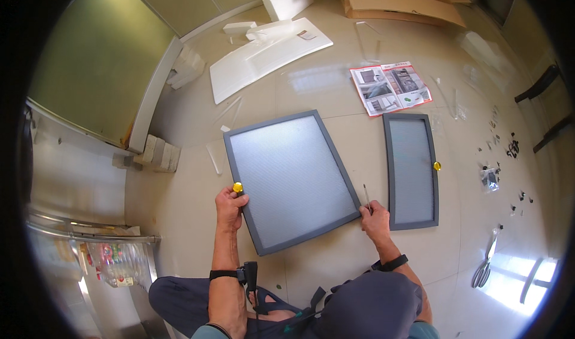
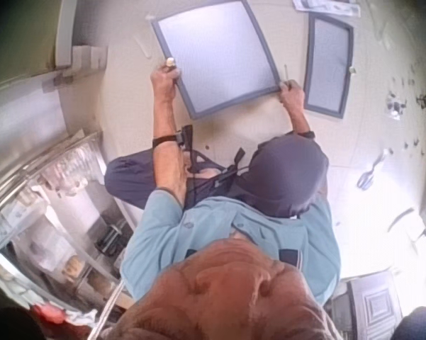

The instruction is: The person attaches metal hardware and handles to mesh-paneled door frames using a screwdriver while sitting on a tiled floor.

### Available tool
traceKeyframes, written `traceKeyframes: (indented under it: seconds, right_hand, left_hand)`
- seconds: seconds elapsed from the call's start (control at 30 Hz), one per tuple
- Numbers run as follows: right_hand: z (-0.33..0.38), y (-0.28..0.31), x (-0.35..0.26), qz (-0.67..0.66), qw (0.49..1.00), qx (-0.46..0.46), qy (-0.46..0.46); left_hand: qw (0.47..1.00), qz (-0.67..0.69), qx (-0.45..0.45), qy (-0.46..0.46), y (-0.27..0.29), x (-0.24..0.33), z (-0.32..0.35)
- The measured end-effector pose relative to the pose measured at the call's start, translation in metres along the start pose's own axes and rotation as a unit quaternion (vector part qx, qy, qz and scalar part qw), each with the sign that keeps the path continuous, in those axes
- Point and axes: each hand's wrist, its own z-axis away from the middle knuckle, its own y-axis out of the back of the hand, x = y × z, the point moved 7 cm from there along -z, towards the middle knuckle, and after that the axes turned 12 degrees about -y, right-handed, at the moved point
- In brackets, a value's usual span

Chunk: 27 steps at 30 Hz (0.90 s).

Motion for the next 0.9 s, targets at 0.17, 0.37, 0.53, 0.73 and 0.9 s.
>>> traceKeyframes:
  seconds: [0.17, 0.37, 0.53, 0.73, 0.9]
  right_hand:
    - [0.003, 0.002, 0.004, -0.017, 1.0, 0.011, 0.023]
    - [0.035, 0.019, 0.011, -0.049, 0.996, 0.006, 0.08]
    - [0.045, 0.108, 0.039, -0.063, 0.977, 0.137, 0.154]
    - [0.039, 0.221, 0.049, 0.076, 0.919, 0.357, 0.147]
    - [0.01, 0.227, 0.061, 0.141, 0.933, 0.321, 0.077]
  left_hand:
    - [0.993, -0.11, 0.009, -0.032, -0.018, 0.027, -0.043]
    - [0.978, -0.197, -0.067, -0.011, 0.029, 0.034, -0.089]
    - [0.966, -0.249, 0.039, 0.057, 0.12, 0.002, -0.076]
    - [0.945, -0.259, 0.17, 0.107, 0.205, -0.042, -0.084]
    - [0.927, -0.28, 0.204, 0.146, 0.205, -0.07, -0.074]
